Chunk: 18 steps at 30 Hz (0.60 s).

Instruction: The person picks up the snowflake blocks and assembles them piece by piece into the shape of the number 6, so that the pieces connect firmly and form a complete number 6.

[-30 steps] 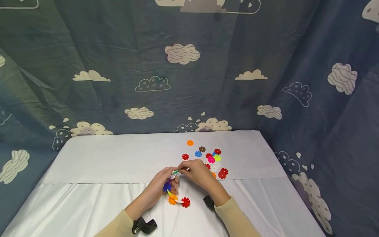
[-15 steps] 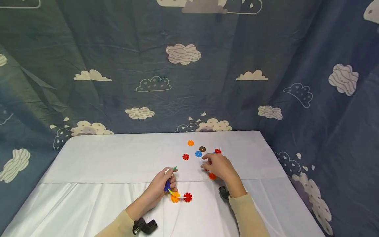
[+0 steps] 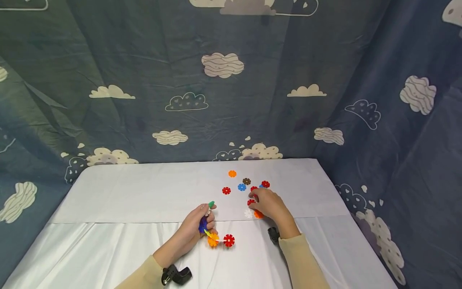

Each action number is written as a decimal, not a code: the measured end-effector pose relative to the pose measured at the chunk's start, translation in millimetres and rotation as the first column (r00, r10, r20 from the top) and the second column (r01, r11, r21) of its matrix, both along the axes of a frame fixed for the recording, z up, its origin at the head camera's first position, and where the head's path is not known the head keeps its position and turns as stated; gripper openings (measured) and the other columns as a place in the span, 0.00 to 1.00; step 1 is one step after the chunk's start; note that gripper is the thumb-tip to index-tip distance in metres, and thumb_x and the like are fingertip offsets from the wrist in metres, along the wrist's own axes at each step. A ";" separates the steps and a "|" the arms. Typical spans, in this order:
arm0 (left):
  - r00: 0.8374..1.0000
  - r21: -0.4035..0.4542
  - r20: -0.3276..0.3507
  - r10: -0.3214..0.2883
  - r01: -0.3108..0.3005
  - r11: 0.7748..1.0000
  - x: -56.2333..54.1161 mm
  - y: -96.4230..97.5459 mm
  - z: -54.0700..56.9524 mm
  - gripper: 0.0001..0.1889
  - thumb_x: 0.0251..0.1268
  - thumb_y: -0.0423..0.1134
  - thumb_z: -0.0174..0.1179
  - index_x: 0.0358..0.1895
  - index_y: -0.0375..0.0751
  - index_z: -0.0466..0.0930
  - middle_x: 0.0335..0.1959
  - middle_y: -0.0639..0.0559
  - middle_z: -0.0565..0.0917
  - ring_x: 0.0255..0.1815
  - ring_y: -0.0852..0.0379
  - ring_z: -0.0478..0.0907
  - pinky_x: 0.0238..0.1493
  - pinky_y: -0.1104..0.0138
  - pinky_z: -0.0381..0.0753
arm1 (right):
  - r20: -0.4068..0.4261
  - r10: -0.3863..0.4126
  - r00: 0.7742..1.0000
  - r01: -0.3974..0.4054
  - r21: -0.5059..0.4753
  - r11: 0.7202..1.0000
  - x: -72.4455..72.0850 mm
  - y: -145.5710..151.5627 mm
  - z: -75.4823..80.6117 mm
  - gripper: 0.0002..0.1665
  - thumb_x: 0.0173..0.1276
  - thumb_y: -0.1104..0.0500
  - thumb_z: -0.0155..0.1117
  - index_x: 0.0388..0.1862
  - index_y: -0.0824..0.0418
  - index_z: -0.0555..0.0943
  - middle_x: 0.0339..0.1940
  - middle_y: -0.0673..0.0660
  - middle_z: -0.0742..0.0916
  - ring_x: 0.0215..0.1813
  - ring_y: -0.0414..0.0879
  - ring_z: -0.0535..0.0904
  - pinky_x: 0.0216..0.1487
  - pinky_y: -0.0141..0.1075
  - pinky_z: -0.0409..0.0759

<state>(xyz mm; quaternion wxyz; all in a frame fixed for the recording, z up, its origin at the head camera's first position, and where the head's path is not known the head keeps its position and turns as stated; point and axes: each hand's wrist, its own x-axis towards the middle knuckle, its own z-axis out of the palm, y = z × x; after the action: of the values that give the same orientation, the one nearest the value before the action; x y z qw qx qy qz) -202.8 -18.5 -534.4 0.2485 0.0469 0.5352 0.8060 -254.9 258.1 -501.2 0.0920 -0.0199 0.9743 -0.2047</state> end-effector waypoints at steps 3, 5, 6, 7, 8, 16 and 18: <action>1.000 0.039 0.016 -0.012 0.011 0.999 0.6 -0.8 1.4 0.23 0.92 0.48 0.38 0.68 0.31 0.64 0.31 0.57 0.68 0.28 0.63 0.66 0.40 0.66 0.87 | -0.021 0.004 1.000 -0.004 0.009 1.000 -0.5 0.6 -0.4 0.18 0.64 0.52 0.82 0.50 0.56 0.89 0.36 0.52 0.85 0.40 0.47 0.77 0.43 0.38 0.84; 1.000 0.057 0.017 -0.021 0.020 0.998 0.8 -1.2 2.1 0.23 0.91 0.48 0.38 0.68 0.31 0.64 0.31 0.57 0.68 0.28 0.63 0.66 0.39 0.67 0.86 | -0.027 0.001 1.000 -0.001 0.008 1.000 -0.9 1.9 -1.2 0.16 0.64 0.52 0.82 0.45 0.57 0.87 0.34 0.52 0.84 0.37 0.47 0.77 0.41 0.37 0.82; 1.000 0.063 0.016 -0.027 0.026 0.998 0.8 -1.4 2.2 0.23 0.91 0.49 0.38 0.68 0.31 0.64 0.31 0.57 0.68 0.28 0.64 0.66 0.39 0.68 0.85 | -0.026 -0.004 1.000 0.004 -0.004 1.000 -1.2 2.5 -1.4 0.15 0.65 0.52 0.81 0.43 0.57 0.85 0.32 0.53 0.83 0.36 0.47 0.76 0.39 0.36 0.80; 0.999 0.067 0.017 -0.030 0.029 0.997 0.8 -1.5 2.3 0.23 0.91 0.49 0.38 0.68 0.32 0.64 0.31 0.58 0.68 0.28 0.64 0.66 0.39 0.68 0.85 | -0.024 -0.010 1.000 0.010 -0.023 1.000 -1.2 2.8 -1.4 0.15 0.65 0.52 0.81 0.42 0.57 0.84 0.31 0.53 0.82 0.35 0.47 0.76 0.37 0.35 0.79; 0.999 0.071 0.016 -0.033 0.032 0.997 0.8 -1.6 2.4 0.22 0.91 0.49 0.38 0.68 0.32 0.64 0.31 0.58 0.68 0.27 0.64 0.66 0.39 0.69 0.84 | -0.024 -0.015 1.000 0.014 -0.049 0.999 -1.3 2.9 -1.5 0.15 0.66 0.52 0.80 0.41 0.56 0.83 0.30 0.53 0.81 0.34 0.46 0.75 0.35 0.33 0.76; 0.998 0.038 -0.032 -0.057 0.058 0.998 1.2 -2.0 2.9 0.26 0.91 0.50 0.40 0.70 0.29 0.64 0.32 0.57 0.68 0.29 0.63 0.67 0.39 0.69 0.85 | -0.022 0.006 1.000 -0.016 -0.501 0.865 6.3 -21.3 12.4 0.10 0.75 0.56 0.71 0.43 0.62 0.82 0.27 0.52 0.81 0.28 0.44 0.71 0.27 0.30 0.70; 0.996 0.022 -0.056 -0.070 0.071 0.997 1.6 -1.8 3.5 0.27 0.91 0.50 0.40 0.71 0.27 0.63 0.32 0.56 0.68 0.29 0.63 0.67 0.39 0.68 0.85 | -0.002 0.009 1.000 -0.008 -0.615 0.789 12.0 -32.9 18.1 0.12 0.76 0.55 0.70 0.44 0.63 0.82 0.26 0.51 0.81 0.26 0.44 0.70 0.26 0.31 0.70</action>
<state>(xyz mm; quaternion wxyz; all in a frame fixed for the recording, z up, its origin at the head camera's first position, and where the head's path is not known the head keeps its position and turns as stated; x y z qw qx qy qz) -201.2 -20.3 -530.9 0.2614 0.0910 0.5302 0.8014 -242.9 225.1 -483.2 0.0822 -0.0529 0.8547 -0.5098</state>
